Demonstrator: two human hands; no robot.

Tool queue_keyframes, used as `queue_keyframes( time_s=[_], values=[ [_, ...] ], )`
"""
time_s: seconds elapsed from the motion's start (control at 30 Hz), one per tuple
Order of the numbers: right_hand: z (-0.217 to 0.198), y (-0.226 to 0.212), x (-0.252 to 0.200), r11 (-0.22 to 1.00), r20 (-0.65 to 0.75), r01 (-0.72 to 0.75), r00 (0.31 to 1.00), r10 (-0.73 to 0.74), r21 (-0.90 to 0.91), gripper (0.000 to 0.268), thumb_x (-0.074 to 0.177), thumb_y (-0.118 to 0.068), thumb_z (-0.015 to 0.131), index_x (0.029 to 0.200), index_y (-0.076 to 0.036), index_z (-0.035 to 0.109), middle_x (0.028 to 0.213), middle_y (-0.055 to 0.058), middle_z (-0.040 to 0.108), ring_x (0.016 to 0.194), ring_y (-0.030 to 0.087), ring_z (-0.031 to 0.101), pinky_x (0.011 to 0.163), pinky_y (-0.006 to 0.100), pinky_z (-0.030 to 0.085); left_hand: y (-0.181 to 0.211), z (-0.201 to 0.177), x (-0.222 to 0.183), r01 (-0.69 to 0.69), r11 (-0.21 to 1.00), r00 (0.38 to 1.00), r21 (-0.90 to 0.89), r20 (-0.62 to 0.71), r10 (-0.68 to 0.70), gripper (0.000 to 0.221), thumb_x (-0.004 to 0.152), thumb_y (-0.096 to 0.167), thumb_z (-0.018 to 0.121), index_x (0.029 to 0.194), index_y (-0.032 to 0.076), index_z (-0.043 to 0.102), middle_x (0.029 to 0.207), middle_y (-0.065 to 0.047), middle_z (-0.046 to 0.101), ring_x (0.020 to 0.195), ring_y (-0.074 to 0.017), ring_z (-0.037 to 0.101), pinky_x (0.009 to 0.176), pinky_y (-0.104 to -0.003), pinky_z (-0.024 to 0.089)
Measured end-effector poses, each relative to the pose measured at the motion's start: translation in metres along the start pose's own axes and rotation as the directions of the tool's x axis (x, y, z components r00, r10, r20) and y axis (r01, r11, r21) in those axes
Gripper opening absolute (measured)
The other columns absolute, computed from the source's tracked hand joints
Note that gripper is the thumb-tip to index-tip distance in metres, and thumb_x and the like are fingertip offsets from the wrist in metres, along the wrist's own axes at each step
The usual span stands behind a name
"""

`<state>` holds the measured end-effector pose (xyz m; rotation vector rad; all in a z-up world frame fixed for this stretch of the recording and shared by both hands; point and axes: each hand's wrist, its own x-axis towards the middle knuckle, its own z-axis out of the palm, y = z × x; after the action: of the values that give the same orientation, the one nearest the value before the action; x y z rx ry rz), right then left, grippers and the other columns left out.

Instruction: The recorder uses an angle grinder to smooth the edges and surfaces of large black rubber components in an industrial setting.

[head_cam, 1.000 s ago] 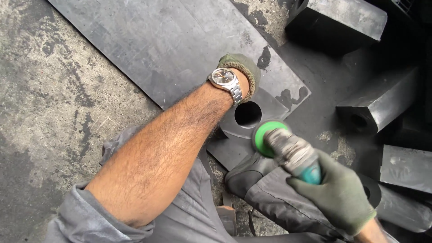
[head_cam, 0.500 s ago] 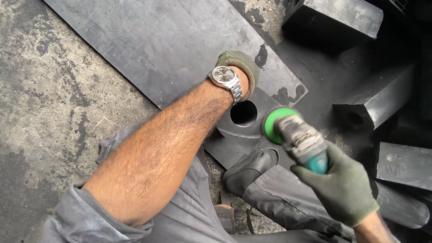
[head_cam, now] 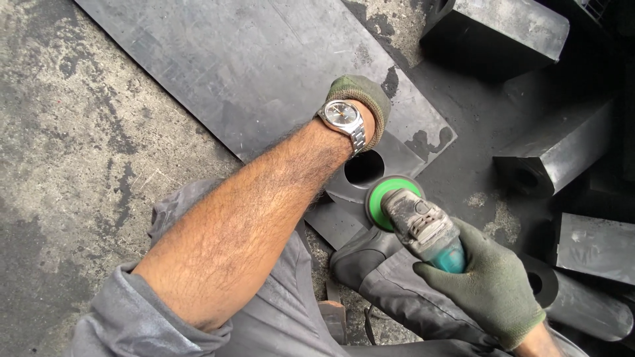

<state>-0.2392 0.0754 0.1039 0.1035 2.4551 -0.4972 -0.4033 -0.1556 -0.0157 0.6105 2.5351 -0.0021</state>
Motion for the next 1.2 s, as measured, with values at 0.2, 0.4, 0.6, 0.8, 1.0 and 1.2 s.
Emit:
queue_keyframes(
  time_s=[0.2, 0.4, 0.6, 0.8, 1.0, 1.2],
  values=[
    [-0.006, 0.003, 0.002, 0.997, 0.008, -0.073, 0.997, 0.073, -0.014, 0.077, 0.068, -0.032, 0.089, 0.138, -0.014, 0.062, 0.107, 0.008, 0.080, 0.090, 0.017, 0.080, 0.080, 0.031, 0.065, 0.006, 0.006, -0.003, -0.012, 1.000, 1.000, -0.013, -0.022, 0.012, 0.026, 0.092, 0.022, 0.069, 0.114, 0.010, 0.077, 0.113, -0.014, 0.075, 0.100, -0.0323, 0.073, 0.078, -0.048, 0.060],
    [0.002, 0.007, -0.001, 0.997, 0.029, -0.073, 0.997, 0.073, -0.013, 0.079, 0.069, -0.032, 0.090, 0.140, -0.014, 0.061, 0.109, 0.007, 0.079, 0.089, 0.016, 0.080, 0.080, 0.030, 0.066, 0.010, -0.004, 0.002, 0.012, 1.000, 0.998, 0.016, 0.063, -0.013, 0.027, 0.094, 0.026, 0.071, 0.114, 0.010, 0.077, 0.111, -0.015, 0.076, 0.097, -0.0316, 0.075, 0.074, -0.048, 0.062],
    [-0.008, -0.008, 0.003, 0.995, 0.048, -0.006, 0.999, 0.010, -0.100, 0.079, 0.067, -0.035, 0.093, 0.137, -0.018, 0.063, 0.107, 0.006, 0.078, 0.086, 0.016, 0.079, 0.075, 0.031, 0.067, 0.004, 0.015, 0.010, 0.045, 0.999, 0.999, 0.001, 0.028, -0.045, 0.028, 0.093, 0.025, 0.071, 0.117, 0.010, 0.076, 0.115, -0.014, 0.074, 0.099, -0.0313, 0.074, 0.074, -0.048, 0.062],
    [0.001, 0.012, 0.004, 0.998, -0.031, -0.067, 0.997, 0.066, -0.023, 0.073, 0.070, -0.032, 0.092, 0.136, -0.015, 0.064, 0.101, 0.009, 0.080, 0.084, 0.020, 0.080, 0.076, 0.034, 0.067, 0.007, 0.005, 0.007, 0.050, 0.999, 0.998, 0.007, 0.029, -0.050, 0.028, 0.092, 0.023, 0.070, 0.118, 0.011, 0.075, 0.116, -0.013, 0.074, 0.103, -0.0311, 0.073, 0.076, -0.049, 0.061],
    [-0.008, 0.000, 0.004, 0.997, 0.065, 0.064, 0.996, -0.062, -0.029, 0.083, 0.063, -0.031, 0.094, 0.138, -0.015, 0.061, 0.104, 0.008, 0.078, 0.085, 0.016, 0.080, 0.075, 0.031, 0.068, 0.005, 0.026, 0.021, 0.036, 0.999, 0.999, -0.015, 0.033, -0.036, 0.029, 0.093, 0.025, 0.069, 0.118, 0.013, 0.075, 0.118, -0.014, 0.073, 0.106, -0.0316, 0.072, 0.082, -0.048, 0.059],
    [0.001, 0.029, 0.005, 0.995, -0.075, -0.082, 0.993, 0.086, 0.054, 0.065, 0.072, -0.027, 0.090, 0.129, -0.010, 0.065, 0.101, 0.010, 0.080, 0.084, 0.021, 0.079, 0.074, 0.034, 0.065, 0.009, 0.005, 0.012, -0.002, 1.000, 1.000, -0.013, -0.011, 0.001, 0.029, 0.092, 0.024, 0.069, 0.117, 0.013, 0.076, 0.120, -0.013, 0.073, 0.107, -0.0325, 0.071, 0.082, -0.049, 0.059]
  ],
)
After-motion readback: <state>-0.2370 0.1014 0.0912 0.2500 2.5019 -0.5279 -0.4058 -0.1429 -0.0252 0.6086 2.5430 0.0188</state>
